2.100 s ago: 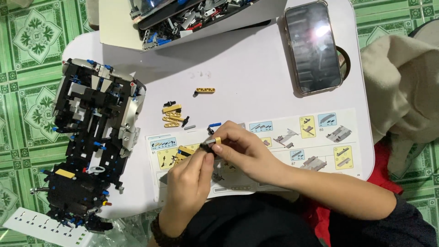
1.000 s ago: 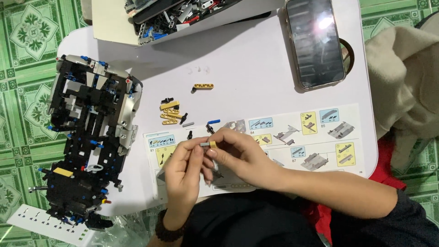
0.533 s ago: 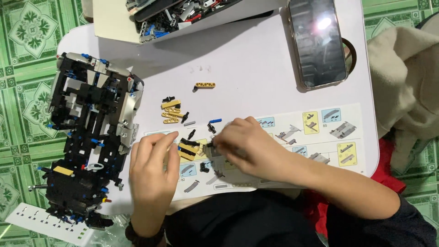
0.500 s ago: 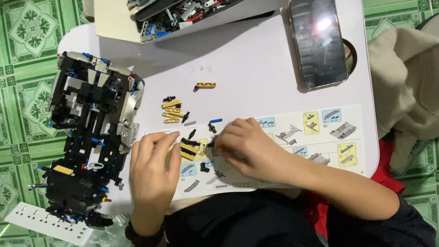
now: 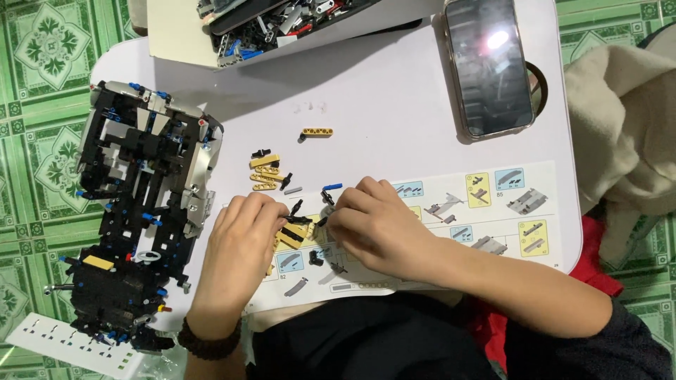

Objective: The person assembles a Lego model by selecting small pieces from a box and connecting them according to an instruction manual. They repeatedly pick up tan, black, and blue pieces, align them, and press them together to form sub-assemblies on a white table.

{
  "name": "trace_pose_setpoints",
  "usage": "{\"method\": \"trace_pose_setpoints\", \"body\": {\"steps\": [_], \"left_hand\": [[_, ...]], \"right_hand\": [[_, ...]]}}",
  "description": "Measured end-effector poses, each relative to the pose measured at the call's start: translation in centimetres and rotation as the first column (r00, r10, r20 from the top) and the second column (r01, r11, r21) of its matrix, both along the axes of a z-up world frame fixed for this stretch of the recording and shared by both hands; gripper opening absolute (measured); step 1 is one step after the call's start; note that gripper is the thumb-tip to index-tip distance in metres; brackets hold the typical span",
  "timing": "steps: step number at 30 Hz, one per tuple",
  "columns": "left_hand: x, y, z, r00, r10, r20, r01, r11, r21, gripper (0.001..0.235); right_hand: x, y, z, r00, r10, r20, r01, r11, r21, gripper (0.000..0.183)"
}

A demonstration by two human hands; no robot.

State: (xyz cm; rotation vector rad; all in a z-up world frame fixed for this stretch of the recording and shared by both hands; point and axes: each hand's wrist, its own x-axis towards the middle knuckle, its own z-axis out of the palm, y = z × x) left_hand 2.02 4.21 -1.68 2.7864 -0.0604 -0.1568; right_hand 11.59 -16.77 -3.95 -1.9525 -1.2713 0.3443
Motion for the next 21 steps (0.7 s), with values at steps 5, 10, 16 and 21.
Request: {"method": "trace_pose_setpoints", "body": {"steps": [5, 10, 16, 21], "left_hand": [[0.1, -0.9, 1.9, 0.987, -0.136, 0.088, 0.134, 0.991, 0.028, 0.011], [-0.2, -2.2, 4.6, 0.967, -0.187, 0.172, 0.186, 0.982, 0.019, 0.014], [-0.3, -3.1, 5.3, 0.936, -0.271, 0.225, 0.234, 0.956, 0.178, 0.013], [-0.3, -3.3, 5.1, 0.944, -0.262, 0.200, 0.264, 0.964, 0.018, 0.034]], "right_hand": [[-0.3, 0.4, -0.2, 0.978, -0.047, 0.202, 0.039, 0.998, 0.041, 0.026], [-0.1, 0.2, 0.9, 0.982, 0.076, 0.173, -0.093, 0.991, 0.095, 0.012], [0.0, -0.1, 0.6, 0.986, 0.164, -0.022, -0.161, 0.983, 0.093, 0.022], [0.3, -0.2, 2.8, 0.927, 0.222, -0.302, -0.171, 0.967, 0.187, 0.026]]}}
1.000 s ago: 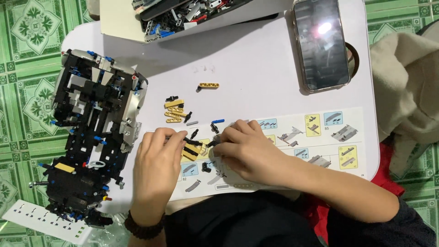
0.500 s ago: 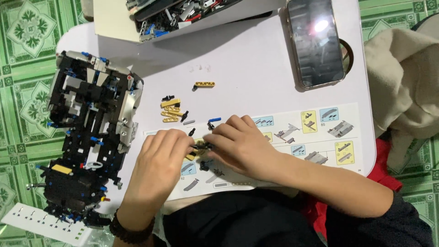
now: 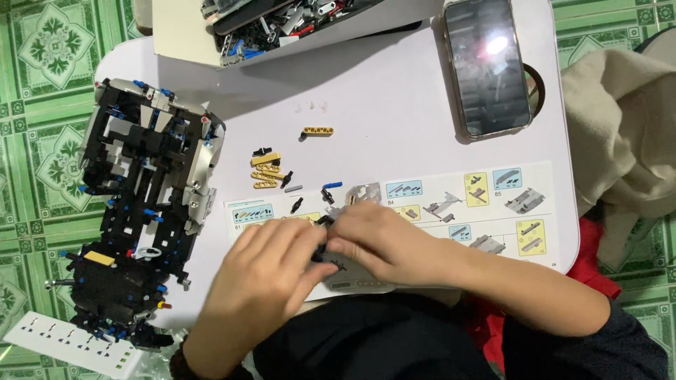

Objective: The person assembles a Lego model by selecting small pieces from a box and connecting them according to an instruction manual. They repeatedly pick up tan, black, and blue pieces, align them, and press them together to form sub-assemblies on a white table.

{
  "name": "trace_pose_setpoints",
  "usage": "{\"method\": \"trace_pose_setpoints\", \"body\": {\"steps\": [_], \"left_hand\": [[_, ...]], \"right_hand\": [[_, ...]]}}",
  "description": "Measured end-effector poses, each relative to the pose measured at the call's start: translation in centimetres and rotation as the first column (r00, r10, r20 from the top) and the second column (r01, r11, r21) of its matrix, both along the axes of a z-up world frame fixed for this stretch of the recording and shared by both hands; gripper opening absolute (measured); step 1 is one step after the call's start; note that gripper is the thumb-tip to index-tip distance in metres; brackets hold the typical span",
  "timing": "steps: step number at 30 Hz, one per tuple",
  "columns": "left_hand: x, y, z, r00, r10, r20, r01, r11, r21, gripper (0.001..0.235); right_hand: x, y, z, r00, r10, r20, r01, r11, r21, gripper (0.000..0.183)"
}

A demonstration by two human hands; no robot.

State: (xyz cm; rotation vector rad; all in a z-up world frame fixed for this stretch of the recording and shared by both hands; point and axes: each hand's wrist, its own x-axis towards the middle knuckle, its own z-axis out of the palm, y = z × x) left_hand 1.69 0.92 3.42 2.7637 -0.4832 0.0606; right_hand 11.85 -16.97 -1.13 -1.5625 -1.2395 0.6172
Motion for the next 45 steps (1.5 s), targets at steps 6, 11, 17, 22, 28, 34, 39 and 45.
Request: {"method": "trace_pose_setpoints", "body": {"steps": [6, 11, 17, 22, 28, 34, 39, 45], "left_hand": [[-0.2, 0.0, 0.3, 0.972, -0.185, 0.143, 0.161, 0.973, 0.165, 0.021], [-3.1, 0.2, -1.2, 0.974, -0.181, 0.136, 0.179, 0.983, 0.028, 0.026], [-6.3, 3.1, -2.3, 0.950, 0.091, -0.298, -0.089, 0.996, 0.023, 0.019], [-6.5, 5.6, -1.6, 0.692, 0.315, -0.649, -0.309, 0.942, 0.127, 0.020], [3.9, 7.3, 5.5, 0.977, 0.211, 0.001, -0.210, 0.974, -0.085, 0.018], [19.4, 12.3, -2.0, 0.942, 0.182, 0.282, -0.278, 0.894, 0.351, 0.006], [20.0, 10.5, -2.5, 0.985, 0.164, 0.054, -0.172, 0.953, 0.249, 0.026], [6.4, 0.5, 4.7, 0.723, 0.395, -0.567, -0.182, 0.901, 0.395, 0.038]], "right_hand": [[0.1, -0.4, 0.6, 0.890, 0.211, -0.405, -0.268, 0.959, -0.089, 0.030], [-1.1, -0.4, 0.3, 0.770, 0.305, -0.560, -0.328, 0.943, 0.063, 0.029], [-1.0, -0.5, -1.5, 0.844, 0.246, -0.476, -0.239, 0.968, 0.076, 0.026], [0.6, -0.3, -1.1, 0.948, 0.136, -0.288, -0.128, 0.991, 0.044, 0.027], [1.0, -0.1, 0.0, 0.990, 0.059, -0.129, -0.052, 0.997, 0.057, 0.026], [2.6, -0.4, -0.2, 0.986, -0.125, -0.108, 0.115, 0.989, -0.090, 0.029], [2.8, -0.6, -0.3, 0.988, -0.141, -0.069, 0.136, 0.987, -0.083, 0.028], [2.4, -0.7, -1.0, 0.980, -0.178, -0.092, 0.173, 0.983, -0.053, 0.029]]}}
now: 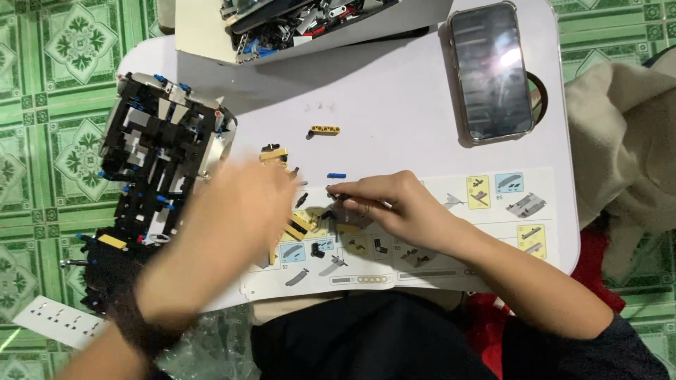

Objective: The person assembles a Lego model by selecting small pieces from a box and connecting them according to an instruction manual. They repeatedly pick up tan, black, and blue pieces, align them, and press them together to form sub-assemblies on a white table.

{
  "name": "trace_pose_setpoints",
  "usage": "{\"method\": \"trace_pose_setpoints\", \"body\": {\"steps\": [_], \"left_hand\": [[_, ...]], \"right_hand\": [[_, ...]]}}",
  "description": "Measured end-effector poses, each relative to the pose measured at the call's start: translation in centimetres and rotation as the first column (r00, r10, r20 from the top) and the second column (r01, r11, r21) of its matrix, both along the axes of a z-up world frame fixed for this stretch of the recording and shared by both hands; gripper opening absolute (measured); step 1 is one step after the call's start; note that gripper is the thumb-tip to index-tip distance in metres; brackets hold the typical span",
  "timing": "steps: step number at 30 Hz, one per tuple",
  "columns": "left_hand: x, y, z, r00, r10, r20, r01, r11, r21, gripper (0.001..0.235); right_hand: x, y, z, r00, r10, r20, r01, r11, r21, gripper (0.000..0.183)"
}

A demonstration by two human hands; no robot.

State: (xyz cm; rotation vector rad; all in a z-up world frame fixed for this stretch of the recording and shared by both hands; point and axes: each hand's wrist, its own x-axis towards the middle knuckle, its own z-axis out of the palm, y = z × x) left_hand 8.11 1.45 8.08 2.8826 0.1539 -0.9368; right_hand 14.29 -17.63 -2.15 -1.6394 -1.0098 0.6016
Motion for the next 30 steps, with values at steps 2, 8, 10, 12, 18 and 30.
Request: {"method": "trace_pose_setpoints", "body": {"steps": [2, 8, 10, 12, 18, 30], "left_hand": [[-5.7, 1.0, -6.0, 0.957, -0.255, 0.136, 0.262, 0.964, -0.034, 0.027], [-9.7, 1.2, -10.5, 0.601, -0.495, 0.627, 0.592, 0.803, 0.066, 0.038], [-9.5, 1.3, -10.4, 0.524, -0.480, 0.704, 0.610, 0.788, 0.083, 0.025], [-9.2, 1.3, -10.2, 0.504, -0.287, 0.815, 0.565, 0.823, -0.060, 0.017], [-8.7, 0.4, -7.5, 0.637, 0.212, 0.741, 0.271, 0.838, -0.473, 0.017], [-7.8, -1.3, -5.5, 0.606, 0.128, 0.785, 0.311, 0.870, -0.382, 0.017]], "right_hand": [[-0.1, 0.2, 0.6, 0.999, 0.005, -0.053, -0.005, 1.000, -0.007, 0.030], [-0.8, 0.5, 1.3, 0.973, 0.043, -0.227, -0.046, 0.999, -0.008, 0.024], [-0.9, 0.6, 1.5, 0.966, 0.051, -0.252, -0.044, 0.998, 0.035, 0.024], [-1.0, 0.7, 1.6, 0.964, 0.065, -0.258, -0.062, 0.998, 0.020, 0.022], [-1.5, 0.8, 2.2, 0.966, 0.123, -0.225, -0.137, 0.990, -0.045, 0.023], [-2.2, 0.0, 0.5, 0.986, 0.136, 0.100, -0.142, 0.988, 0.056, 0.023]]}}
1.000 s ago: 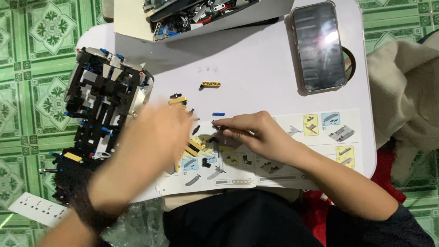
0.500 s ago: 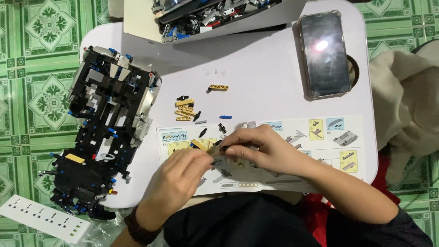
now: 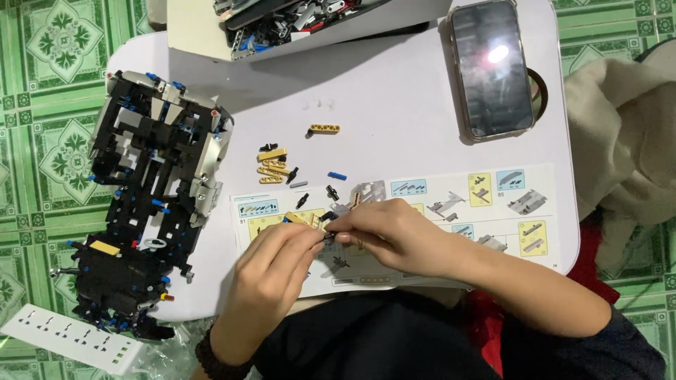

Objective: The person assembles a Lego model by selecting small pieces from a box and connecting them according to an instruction manual. They repeatedly pick up tan, black, and blue pieces, align them, and press them together to form sub-assemblies on a white table.

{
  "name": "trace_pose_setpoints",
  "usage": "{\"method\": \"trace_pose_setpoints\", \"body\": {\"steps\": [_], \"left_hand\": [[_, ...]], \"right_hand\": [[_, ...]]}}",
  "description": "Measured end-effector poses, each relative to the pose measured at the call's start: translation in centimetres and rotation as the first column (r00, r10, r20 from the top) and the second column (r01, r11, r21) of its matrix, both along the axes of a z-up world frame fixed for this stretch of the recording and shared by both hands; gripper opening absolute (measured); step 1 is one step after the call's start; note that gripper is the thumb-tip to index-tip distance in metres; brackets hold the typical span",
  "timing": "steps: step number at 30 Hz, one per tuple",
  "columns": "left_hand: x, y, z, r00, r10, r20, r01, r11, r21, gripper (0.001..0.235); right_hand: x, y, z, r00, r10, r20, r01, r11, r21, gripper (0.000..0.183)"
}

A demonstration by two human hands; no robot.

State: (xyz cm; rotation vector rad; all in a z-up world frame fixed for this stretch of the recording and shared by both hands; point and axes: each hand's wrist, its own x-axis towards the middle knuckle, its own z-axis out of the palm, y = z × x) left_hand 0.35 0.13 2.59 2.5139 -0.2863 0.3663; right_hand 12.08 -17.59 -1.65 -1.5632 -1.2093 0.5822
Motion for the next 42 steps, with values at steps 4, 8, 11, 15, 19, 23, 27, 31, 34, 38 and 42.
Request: {"method": "trace_pose_setpoints", "body": {"steps": [4, 8, 11, 15, 19, 23, 27, 31, 34, 38, 42], "left_hand": [[0.0, -0.3, -0.1, 1.000, -0.013, -0.025, 0.011, 0.998, -0.064, 0.016], [-0.2, -0.5, -0.6, 1.000, -0.016, -0.011, 0.016, 1.000, 0.009, 0.019], [0.0, -0.6, -0.5, 1.000, -0.025, 0.001, 0.025, 0.995, 0.096, 0.017], [-0.3, -0.3, -1.1, 0.994, -0.028, -0.108, 0.026, 0.999, -0.027, 0.039], [0.2, -0.3, -0.7, 0.908, 0.157, -0.388, -0.283, 0.914, -0.291, 0.026], [0.4, -1.0, -0.8, 0.878, 0.137, -0.458, -0.366, 0.809, -0.460, 0.027], [0.2, -1.6, -1.7, 0.886, 0.182, -0.426, -0.389, 0.792, -0.471, 0.023], [0.7, -1.7, -2.5, 0.921, 0.152, -0.360, -0.326, 0.806, -0.495, 0.019], [1.2, -0.9, -3.3, 0.928, 0.118, -0.354, -0.296, 0.812, -0.503, 0.021], [2.5, 1.7, -4.7, 0.954, 0.074, -0.289, -0.248, 0.736, -0.630, 0.018], [4.5, 3.9, -3.9, 0.961, 0.264, -0.079, -0.261, 0.778, -0.571, 0.018]], "right_hand": [[-0.1, 0.0, 0.1, 1.000, 0.021, -0.008, -0.021, 1.000, -0.009, 0.018], [-0.4, 0.0, 0.0, 1.000, 0.019, -0.025, -0.020, 0.999, -0.029, 0.017], [-0.7, 0.0, -0.2, 0.999, 0.002, -0.038, -0.003, 1.000, -0.029, 0.014], [-0.8, 0.0, 0.1, 0.997, -0.029, -0.072, 0.024, 0.998, -0.060, 0.012], [-0.4, 0.2, 1.4, 0.945, -0.050, -0.322, 0.016, 0.994, -0.109, 0.019], [-0.3, 0.2, 1.4, 0.947, -0.034, -0.321, -0.009, 0.991, -0.131, 0.022], [-1.1, 0.4, -0.7, 0.991, -0.067, -0.113, 0.063, 0.997, -0.038, 0.022], [-1.4, 0.5, -0.7, 0.977, -0.120, -0.176, 0.114, 0.993, -0.039, 0.022], [-1.3, 0.7, -0.7, 0.956, -0.177, -0.234, 0.151, 0.981, -0.125, 0.022], [0.6, 0.9, 0.7, 0.956, -0.233, -0.176, 0.209, 0.967, -0.145, 0.022], [1.2, 0.9, 0.0, 0.940, -0.075, 0.332, 0.139, 0.975, -0.173, 0.018]]}}
